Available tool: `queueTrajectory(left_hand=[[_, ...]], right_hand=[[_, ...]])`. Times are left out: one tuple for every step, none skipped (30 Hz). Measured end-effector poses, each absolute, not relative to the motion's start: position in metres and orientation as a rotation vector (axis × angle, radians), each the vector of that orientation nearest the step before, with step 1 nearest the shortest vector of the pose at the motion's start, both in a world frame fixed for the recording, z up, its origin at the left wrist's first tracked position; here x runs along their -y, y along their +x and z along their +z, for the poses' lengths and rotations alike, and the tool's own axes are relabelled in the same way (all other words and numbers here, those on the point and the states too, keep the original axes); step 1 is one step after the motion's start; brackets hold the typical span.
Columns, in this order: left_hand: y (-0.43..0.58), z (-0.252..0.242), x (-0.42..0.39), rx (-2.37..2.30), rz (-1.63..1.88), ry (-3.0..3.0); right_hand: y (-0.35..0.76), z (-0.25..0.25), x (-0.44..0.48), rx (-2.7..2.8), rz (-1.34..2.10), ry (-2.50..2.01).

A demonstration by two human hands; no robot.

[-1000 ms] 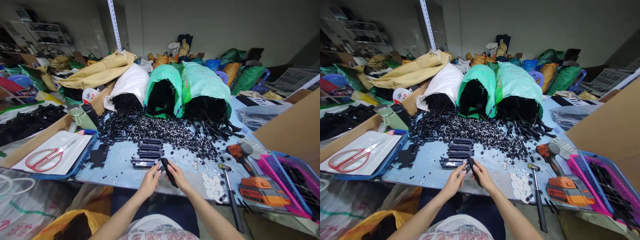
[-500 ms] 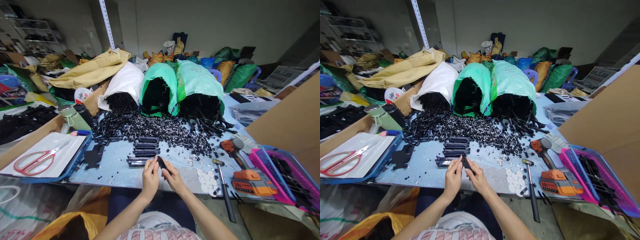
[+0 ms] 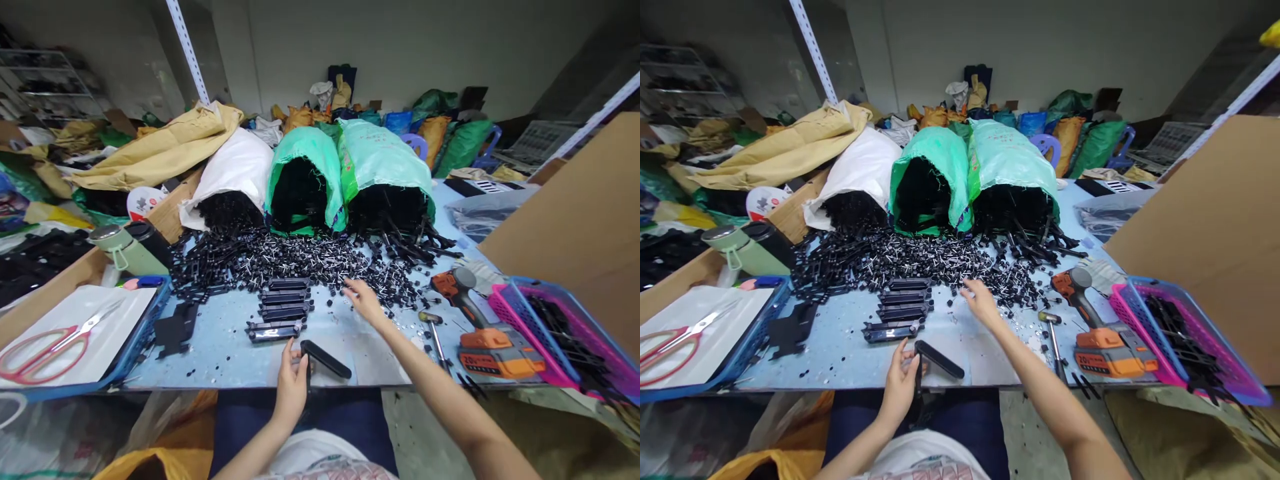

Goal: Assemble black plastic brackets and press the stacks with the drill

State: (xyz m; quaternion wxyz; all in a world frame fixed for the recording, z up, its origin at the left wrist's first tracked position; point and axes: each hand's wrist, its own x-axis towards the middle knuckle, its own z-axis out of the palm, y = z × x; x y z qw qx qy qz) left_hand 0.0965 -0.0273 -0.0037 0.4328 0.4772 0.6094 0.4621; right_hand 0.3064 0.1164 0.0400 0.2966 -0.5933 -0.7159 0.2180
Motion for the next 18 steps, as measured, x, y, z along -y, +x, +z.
queueTrajectory(left_hand=[[0.092, -0.005, 0.03, -1.557, 1.117, 1.277], [0.087, -0.005, 0.032, -1.612, 1.089, 1.399], [0.083, -0.003, 0.033, -1.67, 1.064, 1.549], [0.08, 0.0, 0.033, -1.708, 1.032, 1.722], [0.079, 0.005, 0.032, -1.705, 0.981, 1.911], [0.079, 0.009, 0.029, -1.658, 0.905, 2.095], [0.081, 0.013, 0.025, -1.569, 0.8, 2.256], [0.084, 0.016, 0.021, -1.461, 0.68, 2.382], [0.087, 0.018, 0.016, -1.358, 0.555, 2.472], [0.09, 0.019, 0.011, -1.286, 0.439, 2.524], [0.092, 0.019, 0.006, -1.253, 0.345, 2.547], [0.092, 0.018, 0.002, -1.253, 0.277, 2.546], [0.092, 0.017, -0.002, -1.273, 0.243, 2.526], [0.09, 0.016, -0.005, -1.306, 0.253, 2.485], [0.087, 0.016, -0.008, -1.336, 0.308, 2.424], [0.085, 0.017, -0.011, -1.353, 0.403, 2.341], [0.083, 0.02, -0.016, -1.357, 0.53, 2.233], [0.082, 0.024, -0.02, -1.35, 0.681, 2.1]], right_hand=[[0.321, 0.043, -0.14, 1.834, 0.469, -1.735], [0.334, 0.046, -0.162, 1.752, 0.399, -1.888], [0.345, 0.049, -0.181, 1.68, 0.359, -1.963], [0.355, 0.052, -0.198, 1.611, 0.336, -2.026], [0.362, 0.054, -0.212, 1.55, 0.332, -2.064], [0.366, 0.056, -0.223, 1.498, 0.342, -2.083], [0.37, 0.057, -0.232, 1.452, 0.362, -2.098], [0.372, 0.057, -0.238, 1.412, 0.393, -2.104], [0.373, 0.057, -0.242, 1.377, 0.431, -2.1], [0.375, 0.058, -0.244, 1.347, 0.472, -2.087], [0.376, 0.058, -0.245, 1.319, 0.515, -2.065], [0.379, 0.059, -0.243, 1.291, 0.558, -2.036], [0.382, 0.059, -0.238, 1.266, 0.604, -2.0], [0.385, 0.059, -0.23, 1.246, 0.649, -1.96], [0.388, 0.058, -0.218, 1.233, 0.686, -1.923], [0.391, 0.057, -0.202, 1.23, 0.749, -1.864], [0.392, 0.054, -0.183, 1.24, 0.863, -1.773], [0.392, 0.052, -0.16, 1.252, 1.016, -1.653]])
